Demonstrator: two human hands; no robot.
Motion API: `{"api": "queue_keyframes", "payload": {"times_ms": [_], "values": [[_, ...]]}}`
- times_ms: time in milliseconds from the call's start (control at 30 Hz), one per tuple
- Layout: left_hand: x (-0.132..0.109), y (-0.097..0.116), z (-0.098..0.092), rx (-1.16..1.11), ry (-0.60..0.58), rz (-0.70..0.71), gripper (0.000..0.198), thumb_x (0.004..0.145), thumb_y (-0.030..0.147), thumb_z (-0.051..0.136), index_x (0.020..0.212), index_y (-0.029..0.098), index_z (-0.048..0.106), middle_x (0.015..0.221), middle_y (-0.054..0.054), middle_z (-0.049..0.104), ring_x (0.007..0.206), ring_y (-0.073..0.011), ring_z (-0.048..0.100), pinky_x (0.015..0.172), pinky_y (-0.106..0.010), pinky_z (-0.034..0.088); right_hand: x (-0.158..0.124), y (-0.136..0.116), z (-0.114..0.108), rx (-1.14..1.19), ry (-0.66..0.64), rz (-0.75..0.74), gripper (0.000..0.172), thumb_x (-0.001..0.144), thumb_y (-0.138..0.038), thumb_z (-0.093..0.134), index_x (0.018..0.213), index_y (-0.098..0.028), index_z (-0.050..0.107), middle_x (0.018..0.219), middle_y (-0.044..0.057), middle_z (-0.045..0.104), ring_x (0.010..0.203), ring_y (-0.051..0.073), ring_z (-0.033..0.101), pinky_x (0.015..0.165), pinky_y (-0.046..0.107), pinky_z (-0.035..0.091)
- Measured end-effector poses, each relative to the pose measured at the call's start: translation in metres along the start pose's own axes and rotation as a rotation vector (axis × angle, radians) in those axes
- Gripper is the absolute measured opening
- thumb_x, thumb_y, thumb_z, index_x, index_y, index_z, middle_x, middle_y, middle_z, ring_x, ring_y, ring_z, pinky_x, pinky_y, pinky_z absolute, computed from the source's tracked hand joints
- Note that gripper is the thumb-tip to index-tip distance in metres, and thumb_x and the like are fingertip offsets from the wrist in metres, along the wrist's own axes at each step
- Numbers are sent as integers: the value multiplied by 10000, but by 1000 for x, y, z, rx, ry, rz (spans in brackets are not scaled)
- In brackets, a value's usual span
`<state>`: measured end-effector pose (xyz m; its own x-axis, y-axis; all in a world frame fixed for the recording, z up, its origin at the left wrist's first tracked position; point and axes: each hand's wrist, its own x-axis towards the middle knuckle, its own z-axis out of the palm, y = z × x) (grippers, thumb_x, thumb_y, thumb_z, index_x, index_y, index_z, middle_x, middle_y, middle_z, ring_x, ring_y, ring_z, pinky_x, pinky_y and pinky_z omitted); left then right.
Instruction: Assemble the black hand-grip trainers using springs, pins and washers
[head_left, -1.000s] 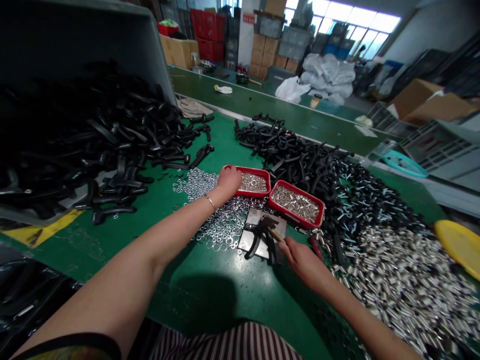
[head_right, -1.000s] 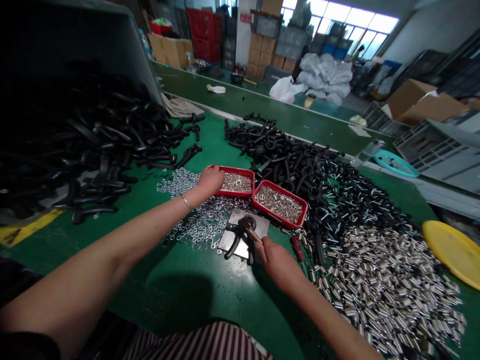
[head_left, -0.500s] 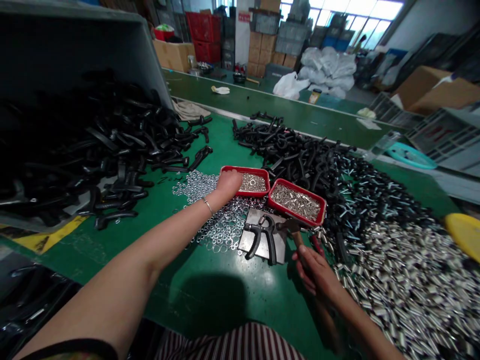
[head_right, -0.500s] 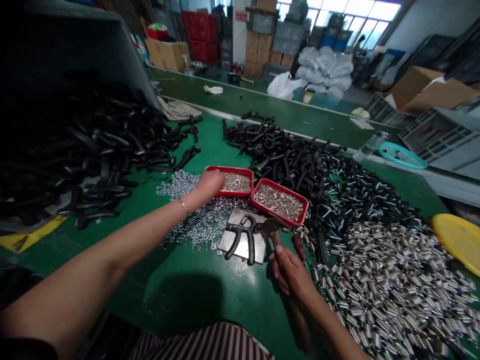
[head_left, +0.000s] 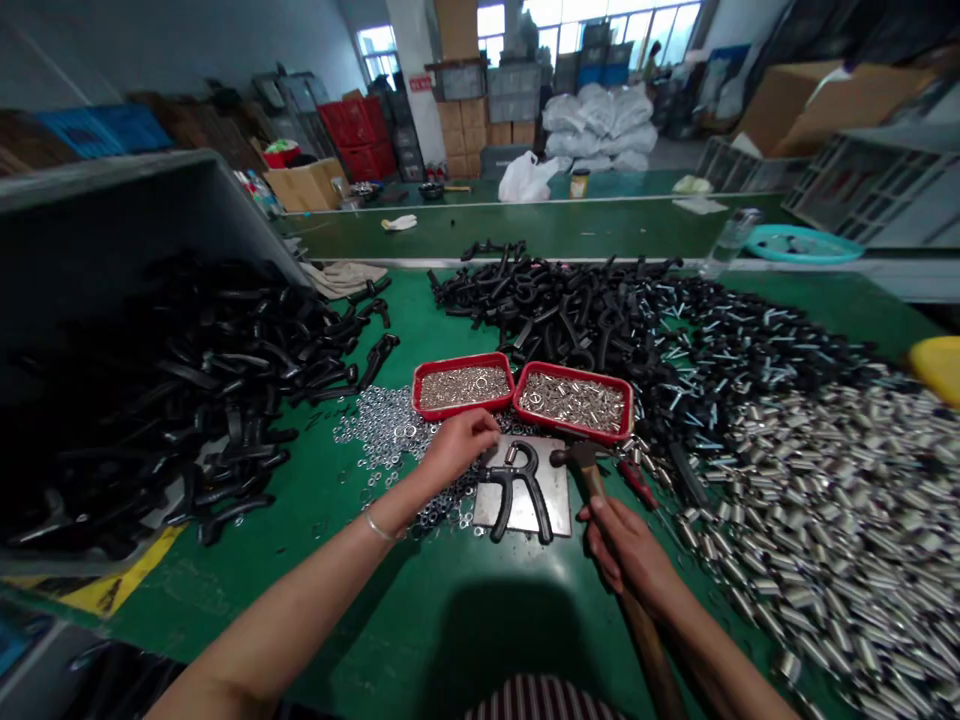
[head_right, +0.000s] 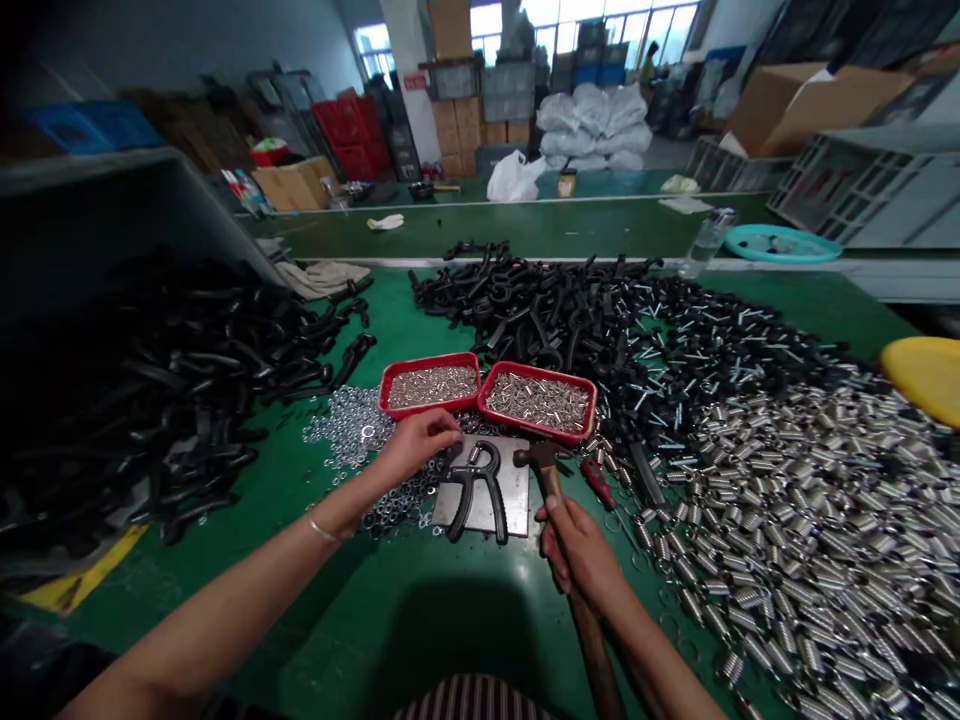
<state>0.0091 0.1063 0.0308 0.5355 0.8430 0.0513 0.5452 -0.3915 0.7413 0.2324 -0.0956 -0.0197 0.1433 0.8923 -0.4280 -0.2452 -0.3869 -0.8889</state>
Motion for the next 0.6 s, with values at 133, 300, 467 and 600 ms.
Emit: {"api": "queue_keyframes", "payload": {"times_ms": [133, 300, 467, 600], "values": [[-2, 4, 16, -35, -113, -72, 142, 863, 245, 591, 926, 182, 700, 901, -51, 743, 826, -193, 689, 766, -327, 545, 1, 2, -1, -7, -2, 25, 481, 869, -678, 543, 943, -203, 530, 595, -66, 574, 294, 45, 343, 264, 172, 296], [6, 8, 25, 305, -92, 119, 206, 917, 195, 505, 947, 181, 708, 980, -84, 727, 963, -235, 666, 897, -366, 514, 2, 5, -4, -13, -30, 4, 448, 896, -651, 523, 962, -207, 513, 611, -65, 587, 302, 50, 363, 273, 169, 292], [8, 9, 32, 318, -104, 94, 194, 936, 209, 520, 954, 187, 711, 1001, -66, 727, 953, -221, 668, 892, -338, 513, 2, 3, -4, -36, -30, 7, 449, 893, -649, 517, 959, -205, 523, 614, -66, 580, 306, 48, 351, 267, 165, 300], [8, 6, 35, 285, -104, 80, 188, 932, 214, 536, 939, 185, 722, 989, -53, 732, 928, -216, 674, 880, -329, 509, 2, 1, -2, -42, -11, 33, 452, 877, -655, 524, 966, -212, 520, 603, -74, 571, 305, 51, 357, 260, 161, 297]]}}
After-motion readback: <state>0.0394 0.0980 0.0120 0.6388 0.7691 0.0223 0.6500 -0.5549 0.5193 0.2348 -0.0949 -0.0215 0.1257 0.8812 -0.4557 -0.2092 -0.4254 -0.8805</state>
